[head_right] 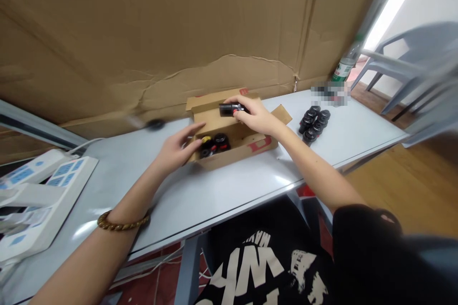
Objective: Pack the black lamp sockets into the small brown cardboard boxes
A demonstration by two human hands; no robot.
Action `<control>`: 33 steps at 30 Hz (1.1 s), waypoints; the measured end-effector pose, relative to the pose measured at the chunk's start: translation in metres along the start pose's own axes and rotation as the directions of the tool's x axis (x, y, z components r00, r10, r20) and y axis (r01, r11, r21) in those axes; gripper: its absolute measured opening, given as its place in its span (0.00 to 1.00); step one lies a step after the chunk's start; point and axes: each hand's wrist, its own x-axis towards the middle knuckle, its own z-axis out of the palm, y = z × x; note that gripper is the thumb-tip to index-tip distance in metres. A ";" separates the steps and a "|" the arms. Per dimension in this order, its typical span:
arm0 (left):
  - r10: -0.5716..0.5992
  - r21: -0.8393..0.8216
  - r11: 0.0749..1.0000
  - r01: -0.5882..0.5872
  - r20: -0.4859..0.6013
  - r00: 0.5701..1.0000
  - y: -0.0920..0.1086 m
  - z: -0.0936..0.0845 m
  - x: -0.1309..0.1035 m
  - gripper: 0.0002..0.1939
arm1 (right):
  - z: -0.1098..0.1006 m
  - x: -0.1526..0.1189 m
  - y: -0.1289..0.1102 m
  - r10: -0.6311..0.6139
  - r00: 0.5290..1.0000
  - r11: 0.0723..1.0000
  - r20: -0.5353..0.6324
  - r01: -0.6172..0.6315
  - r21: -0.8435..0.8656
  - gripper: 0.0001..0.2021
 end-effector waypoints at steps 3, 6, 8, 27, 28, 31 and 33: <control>0.003 -0.003 1.000 -0.003 -0.006 1.000 -0.002 0.001 0.000 0.37 | 0.002 -0.002 -0.001 0.041 0.998 0.999 0.054 -0.042 0.013 0.24; 0.005 0.001 1.000 -0.005 -0.012 1.000 -0.003 0.001 0.001 0.37 | 0.003 -0.003 -0.001 0.042 0.997 0.999 0.064 -0.041 -0.017 0.23; 0.006 0.001 1.000 -0.006 -0.008 1.000 -0.003 0.001 0.001 0.37 | 0.004 -0.004 -0.002 0.015 0.998 0.999 0.054 -0.012 -0.052 0.23; 0.020 0.008 1.000 -0.020 0.001 1.000 -0.003 0.000 0.000 0.37 | 0.005 -0.003 -0.005 0.094 0.992 0.991 0.086 -0.101 0.084 0.17; 0.024 0.009 1.000 -0.024 0.002 1.000 -0.003 0.000 0.000 0.37 | 0.006 -0.005 -0.007 0.092 0.991 0.992 0.093 -0.099 0.076 0.18; 0.025 0.001 1.000 -0.025 -0.005 1.000 -0.002 0.000 0.000 0.36 | 0.009 -0.009 -0.014 0.071 0.990 0.997 0.124 -0.073 0.011 0.22; 0.021 -0.005 1.000 -0.021 -0.013 1.000 -0.002 0.000 0.000 0.35 | 0.009 -0.012 -0.017 0.058 0.988 0.998 0.144 -0.055 -0.025 0.24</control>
